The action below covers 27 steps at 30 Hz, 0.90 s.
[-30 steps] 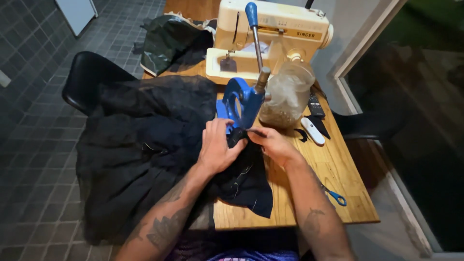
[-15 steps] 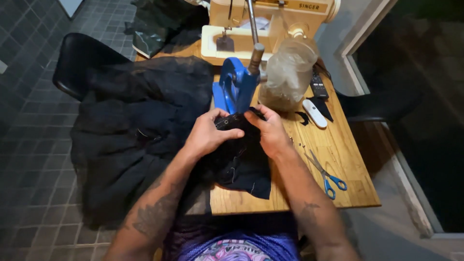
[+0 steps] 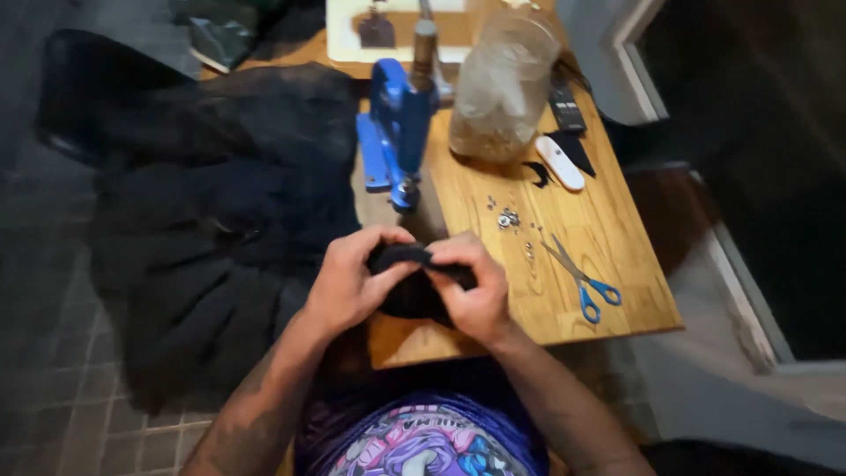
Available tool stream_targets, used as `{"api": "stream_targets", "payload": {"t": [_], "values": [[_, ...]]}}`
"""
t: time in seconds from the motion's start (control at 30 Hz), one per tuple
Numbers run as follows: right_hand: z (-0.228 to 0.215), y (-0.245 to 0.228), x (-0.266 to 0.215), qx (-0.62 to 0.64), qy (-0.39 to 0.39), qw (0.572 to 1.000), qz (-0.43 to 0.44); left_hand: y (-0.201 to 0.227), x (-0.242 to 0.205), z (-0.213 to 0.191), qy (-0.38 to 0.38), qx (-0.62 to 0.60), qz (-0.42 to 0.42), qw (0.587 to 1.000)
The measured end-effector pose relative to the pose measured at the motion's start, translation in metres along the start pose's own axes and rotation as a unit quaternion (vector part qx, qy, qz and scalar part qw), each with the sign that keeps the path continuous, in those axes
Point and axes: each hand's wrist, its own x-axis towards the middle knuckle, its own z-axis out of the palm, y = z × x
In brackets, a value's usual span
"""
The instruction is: Attaching metal grommets to a black fabric piece using a manual hand press and scissors
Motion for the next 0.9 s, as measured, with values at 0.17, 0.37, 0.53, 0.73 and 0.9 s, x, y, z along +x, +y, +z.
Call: {"api": "stream_targets", "payload": {"t": [0.17,0.37,0.53,0.73,0.9], "values": [[-0.004,-0.002,-0.028,-0.117,0.024,0.973,-0.195,0.004,-0.025,0.008,0.020,0.069,0.201,0.977],[-0.023,-0.012,-0.057,-0.179,-0.038,0.938,-0.294,0.007,-0.040,0.009,0.112,0.110,0.374,0.914],[-0.018,-0.015,-0.063,-0.191,-0.066,0.932,-0.300,0.000,-0.045,0.007,0.124,0.108,0.403,0.900],[-0.017,-0.027,-0.054,-0.109,-0.047,0.972,-0.202,0.002,-0.046,0.006,0.114,0.125,0.444,0.880],[-0.035,-0.030,-0.035,-0.333,0.000,0.937,-0.106,0.006,-0.047,0.003,0.126,0.138,0.441,0.878]]}}
